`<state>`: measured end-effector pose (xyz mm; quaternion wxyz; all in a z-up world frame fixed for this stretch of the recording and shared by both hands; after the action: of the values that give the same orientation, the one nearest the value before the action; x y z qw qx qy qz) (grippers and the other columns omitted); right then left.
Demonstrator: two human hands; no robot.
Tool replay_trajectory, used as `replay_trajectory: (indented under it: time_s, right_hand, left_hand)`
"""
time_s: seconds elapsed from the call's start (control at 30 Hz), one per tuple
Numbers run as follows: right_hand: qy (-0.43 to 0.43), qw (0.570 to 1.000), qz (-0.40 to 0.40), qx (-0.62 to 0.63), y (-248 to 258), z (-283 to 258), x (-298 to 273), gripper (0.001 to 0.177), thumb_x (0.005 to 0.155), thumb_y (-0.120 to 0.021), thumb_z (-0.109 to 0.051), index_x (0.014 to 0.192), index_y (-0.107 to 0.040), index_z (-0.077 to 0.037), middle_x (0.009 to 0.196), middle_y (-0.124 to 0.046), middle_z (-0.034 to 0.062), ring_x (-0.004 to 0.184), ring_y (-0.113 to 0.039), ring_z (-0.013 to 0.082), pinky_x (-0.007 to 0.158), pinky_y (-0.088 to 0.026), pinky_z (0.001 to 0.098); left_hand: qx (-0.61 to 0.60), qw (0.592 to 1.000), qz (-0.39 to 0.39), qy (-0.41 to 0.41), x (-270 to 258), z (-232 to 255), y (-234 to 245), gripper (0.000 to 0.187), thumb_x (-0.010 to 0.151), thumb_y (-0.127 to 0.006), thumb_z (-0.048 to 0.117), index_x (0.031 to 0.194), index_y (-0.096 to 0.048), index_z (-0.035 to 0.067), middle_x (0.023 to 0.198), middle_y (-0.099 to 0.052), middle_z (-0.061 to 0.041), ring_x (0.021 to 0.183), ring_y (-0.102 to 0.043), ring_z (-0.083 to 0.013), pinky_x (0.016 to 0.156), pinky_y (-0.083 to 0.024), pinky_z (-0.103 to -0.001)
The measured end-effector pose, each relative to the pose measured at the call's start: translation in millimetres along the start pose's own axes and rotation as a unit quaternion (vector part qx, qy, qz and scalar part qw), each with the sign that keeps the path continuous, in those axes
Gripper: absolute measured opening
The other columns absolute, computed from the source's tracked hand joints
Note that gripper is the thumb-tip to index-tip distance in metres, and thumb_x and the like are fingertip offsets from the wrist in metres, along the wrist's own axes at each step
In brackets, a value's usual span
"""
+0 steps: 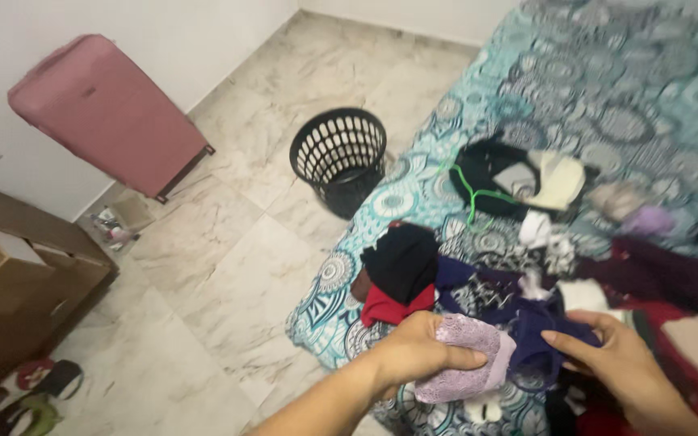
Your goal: The person folds various garments on a bed, including a brown top, white socks, black pants, a red top, and a purple cloth. The folded items are placed in a pile on the bed, and the purple cloth is stored in a wardrobe drawer.
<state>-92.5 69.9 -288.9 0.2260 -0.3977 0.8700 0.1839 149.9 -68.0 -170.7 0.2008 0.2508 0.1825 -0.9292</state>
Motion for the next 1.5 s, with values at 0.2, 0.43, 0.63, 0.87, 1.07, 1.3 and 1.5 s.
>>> replay_trajectory:
  time_s: [0.2, 0.43, 0.63, 0.87, 1.07, 1.3, 1.5]
  right_hand:
    - [-0.039, 0.996, -0.076, -0.009, 1.2, -85.0, -47.2, 0.028, 0.087, -0.074, -0.011, 0.109, -0.071, 0.005, 0.092, -0.075, 0.0088, 0.083, -0.067, 0.0186, 0.075, -0.053, 0.0324]
    - [-0.020, 0.985, -0.163, 0.049, 6.6, -137.7, -83.1, 0.027, 0.095, -0.068, -0.017, 0.114, -0.069, 0.003, 0.094, -0.076, 0.0116, 0.086, -0.068, 0.0192, 0.076, -0.052, 0.0352]
    - [0.050, 0.995, -0.054, 0.065, 19.9, -177.6, -92.5, 0.032, 0.100, -0.057, -0.020, 0.120, -0.069, 0.001, 0.100, -0.074, 0.0126, 0.090, -0.069, 0.0207, 0.085, -0.056, 0.0362]
    - [0.137, 0.973, -0.133, -0.128, -24.3, -179.4, -110.8, 0.044, 0.095, -0.060, -0.019, 0.138, -0.061, -0.010, 0.125, -0.071, 0.0112, 0.115, -0.068, 0.0182, 0.100, -0.052, 0.0361]
    - [0.074, 0.962, -0.262, 0.004, -60.3, -160.9, -108.7, 0.052, 0.093, -0.061, -0.015, 0.144, -0.055, -0.007, 0.132, -0.065, 0.0133, 0.119, -0.064, 0.0215, 0.101, -0.048, 0.0384]
    - [0.014, 0.901, -0.404, 0.159, -163.9, -164.1, -80.3, 0.050, 0.093, -0.065, -0.009, 0.140, -0.053, 0.002, 0.126, -0.067, 0.0195, 0.109, -0.067, 0.0281, 0.092, -0.051, 0.0420]
    - [0.125, 0.978, -0.166, 0.000, -169.8, -207.6, -92.3, 0.037, 0.093, -0.068, -0.007, 0.130, -0.067, -0.002, 0.109, -0.074, 0.0153, 0.090, -0.069, 0.0267, 0.077, -0.054, 0.0435]
  left_hand:
    - [0.138, 0.972, -0.133, -0.133, -23.4, 63.0, -21.0, 0.032, 0.087, -0.082, 0.019, 0.112, -0.076, -0.001, 0.112, -0.076, -0.018, 0.101, -0.070, -0.0215, 0.092, -0.057, -0.035]
    - [0.494, 0.771, -0.123, -0.383, -56.4, 115.6, -65.3, 0.039, 0.079, -0.093, 0.035, 0.108, -0.086, 0.010, 0.144, -0.053, -0.038, 0.142, -0.038, -0.0481, 0.108, -0.038, -0.049]
    - [0.178, 0.940, -0.230, -0.180, -60.6, 108.1, -75.1, 0.040, 0.086, -0.082, 0.027, 0.116, -0.075, 0.001, 0.116, -0.077, -0.015, 0.109, -0.071, -0.0221, 0.101, -0.054, -0.035]
    - [-0.005, 0.971, -0.201, -0.127, -76.7, 116.9, -59.6, 0.041, 0.091, -0.077, 0.015, 0.127, -0.070, -0.001, 0.119, -0.074, -0.007, 0.112, -0.068, -0.0165, 0.103, -0.051, -0.031]
    - [-0.200, 0.936, -0.278, -0.083, -82.6, 114.2, -57.4, 0.047, 0.097, -0.074, 0.011, 0.140, -0.060, 0.002, 0.128, -0.069, -0.009, 0.113, -0.069, -0.0169, 0.104, -0.054, -0.034]
    - [-0.203, 0.944, -0.233, -0.117, -97.3, 121.8, -19.0, 0.038, 0.099, -0.073, 0.011, 0.134, -0.065, 0.000, 0.125, -0.071, -0.010, 0.111, -0.071, -0.0173, 0.101, -0.057, -0.033]
    - [-0.248, 0.953, -0.003, -0.175, -128.0, 120.5, 74.3, 0.035, 0.088, -0.077, 0.015, 0.120, -0.072, 0.004, 0.109, -0.076, -0.009, 0.096, -0.074, -0.0175, 0.086, -0.060, -0.034]
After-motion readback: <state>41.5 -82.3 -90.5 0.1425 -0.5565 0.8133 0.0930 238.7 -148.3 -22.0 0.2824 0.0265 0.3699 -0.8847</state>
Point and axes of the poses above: each hand's wrist, its own x-axis towards the middle knuckle, its own y-axis out of the back of the hand, z = x × y, the point moved 8 cm from there along x, towards the middle knuckle
